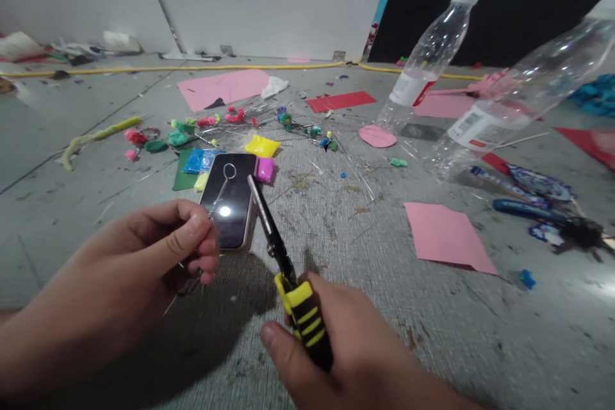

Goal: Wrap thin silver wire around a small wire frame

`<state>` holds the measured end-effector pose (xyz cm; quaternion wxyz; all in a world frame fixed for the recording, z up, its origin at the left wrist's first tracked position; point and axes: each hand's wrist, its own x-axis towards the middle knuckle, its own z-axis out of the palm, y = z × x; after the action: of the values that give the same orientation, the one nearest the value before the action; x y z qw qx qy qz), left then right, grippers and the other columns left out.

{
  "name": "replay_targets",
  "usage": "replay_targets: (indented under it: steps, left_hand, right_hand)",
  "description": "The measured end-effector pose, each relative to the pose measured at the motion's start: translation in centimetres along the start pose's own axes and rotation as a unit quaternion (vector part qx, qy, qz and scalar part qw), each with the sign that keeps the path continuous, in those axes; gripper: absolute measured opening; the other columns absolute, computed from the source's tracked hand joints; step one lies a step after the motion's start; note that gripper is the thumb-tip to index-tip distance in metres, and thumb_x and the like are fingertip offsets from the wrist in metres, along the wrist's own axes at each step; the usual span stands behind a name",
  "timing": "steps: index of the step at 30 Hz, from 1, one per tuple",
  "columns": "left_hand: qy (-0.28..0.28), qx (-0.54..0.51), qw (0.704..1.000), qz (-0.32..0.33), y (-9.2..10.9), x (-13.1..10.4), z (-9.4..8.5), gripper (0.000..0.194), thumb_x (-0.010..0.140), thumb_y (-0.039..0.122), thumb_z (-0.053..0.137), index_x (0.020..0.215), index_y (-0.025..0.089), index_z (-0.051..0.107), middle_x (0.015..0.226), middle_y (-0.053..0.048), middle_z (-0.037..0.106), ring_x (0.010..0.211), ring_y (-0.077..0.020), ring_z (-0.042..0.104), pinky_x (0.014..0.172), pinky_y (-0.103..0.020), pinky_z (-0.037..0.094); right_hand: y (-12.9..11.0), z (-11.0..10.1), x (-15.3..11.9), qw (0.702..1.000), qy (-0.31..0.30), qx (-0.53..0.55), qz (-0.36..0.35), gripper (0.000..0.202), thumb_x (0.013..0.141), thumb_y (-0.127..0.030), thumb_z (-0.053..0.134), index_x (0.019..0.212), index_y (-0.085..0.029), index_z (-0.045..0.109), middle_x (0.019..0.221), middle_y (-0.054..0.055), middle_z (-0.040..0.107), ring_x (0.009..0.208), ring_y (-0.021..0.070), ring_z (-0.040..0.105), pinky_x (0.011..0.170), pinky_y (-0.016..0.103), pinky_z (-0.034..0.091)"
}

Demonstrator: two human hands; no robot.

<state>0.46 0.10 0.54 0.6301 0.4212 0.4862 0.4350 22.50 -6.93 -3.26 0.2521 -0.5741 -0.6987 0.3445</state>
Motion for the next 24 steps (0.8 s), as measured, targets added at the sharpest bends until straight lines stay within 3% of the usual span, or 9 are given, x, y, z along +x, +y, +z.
replay_targets:
  steps: [3,5,9,13,15,18,21,24]
  left_hand:
    - [-0.01,-0.112,0.991,-0.078,0.0,0.3,0.3,0.04,0.056,0.035,0.108,0.074,0.015,0.079,0.063,0.002,0.071,0.053,-0.0086,0.063,0.048,-0.014,0.056]
    - [-0.028,-0.152,0.983,-0.102,0.0,0.3,0.3,0.039,0.056,0.031,0.109,0.076,0.015,0.079,0.062,0.003,0.07,0.052,-0.0078,0.061,0.046,-0.013,0.055]
    - [-0.064,-0.174,0.978,-0.092,0.0,0.1,-0.1,0.032,0.066,0.029,0.105,0.074,0.015,0.077,0.065,0.003,0.069,0.054,-0.0079,0.063,0.051,-0.014,0.058]
    - [-0.065,-0.169,0.98,-0.081,-0.1,0.0,-0.6,0.03,0.07,0.035,0.102,0.077,0.018,0.079,0.071,0.003,0.072,0.061,-0.0081,0.067,0.058,-0.013,0.058]
    - [-0.062,-0.161,0.982,-0.077,-0.2,0.1,-0.7,0.03,0.072,0.038,0.102,0.079,0.019,0.08,0.074,0.003,0.073,0.064,-0.0084,0.069,0.059,-0.012,0.056]
    - [-0.056,-0.148,0.986,-0.053,-0.4,0.4,-0.8,0.029,0.072,0.04,0.101,0.079,0.02,0.081,0.076,0.002,0.073,0.069,-0.0096,0.069,0.061,-0.012,0.054]
    - [-0.055,-0.142,0.987,-0.042,-0.5,0.5,-0.9,0.029,0.07,0.04,0.102,0.078,0.021,0.082,0.078,0.002,0.072,0.073,-0.0107,0.067,0.063,-0.013,0.053]
    - [-0.053,-0.135,0.988,-0.048,-0.7,0.5,-0.9,0.029,0.07,0.042,0.101,0.078,0.022,0.082,0.081,0.001,0.072,0.074,-0.0117,0.066,0.063,-0.015,0.052]
  right_hand:
    - [0.3,0.0,0.4,0.992,0.076,-0.081,-0.061,0.011,0.092,-0.023,0.056,0.09,-0.028,0.065,0.083,0.005,0.077,0.071,0.0235,0.074,0.062,0.032,0.06]
    - [0.6,-0.1,0.7,0.982,0.101,-0.129,-0.095,0.016,0.084,-0.014,0.054,0.09,-0.027,0.062,0.084,0.005,0.076,0.071,0.0236,0.073,0.061,0.033,0.059]
    - [1.1,-0.1,0.9,0.969,0.105,-0.183,-0.127,0.021,0.081,-0.012,0.053,0.094,-0.026,0.06,0.092,0.008,0.076,0.079,0.0252,0.074,0.067,0.035,0.061]
    - [1.2,0.4,0.7,0.968,0.113,-0.188,-0.123,0.033,0.085,-0.011,0.049,0.112,-0.025,0.06,0.09,0.005,0.078,0.072,0.0231,0.076,0.063,0.033,0.059]
    - [1.1,0.6,0.5,0.97,0.126,-0.172,-0.115,0.031,0.091,-0.013,0.048,0.117,-0.026,0.057,0.088,0.003,0.079,0.068,0.0215,0.077,0.061,0.031,0.058]
    - [1.0,0.4,0.5,0.977,0.143,-0.142,-0.075,0.006,0.1,-0.025,0.055,0.105,-0.027,0.056,0.073,-0.001,0.076,0.054,0.019,0.071,0.049,0.029,0.051]
    - [1.1,-0.2,0.8,0.978,0.131,-0.144,-0.079,0.021,0.102,-0.035,0.063,0.085,-0.028,0.054,0.058,-0.004,0.066,0.045,0.0173,0.064,0.044,0.028,0.044]
    - [1.1,-0.8,1.3,0.969,0.126,-0.169,-0.128,0.027,0.106,-0.041,0.059,0.084,-0.026,0.061,0.073,0.003,0.072,0.063,0.0199,0.071,0.055,0.029,0.052]
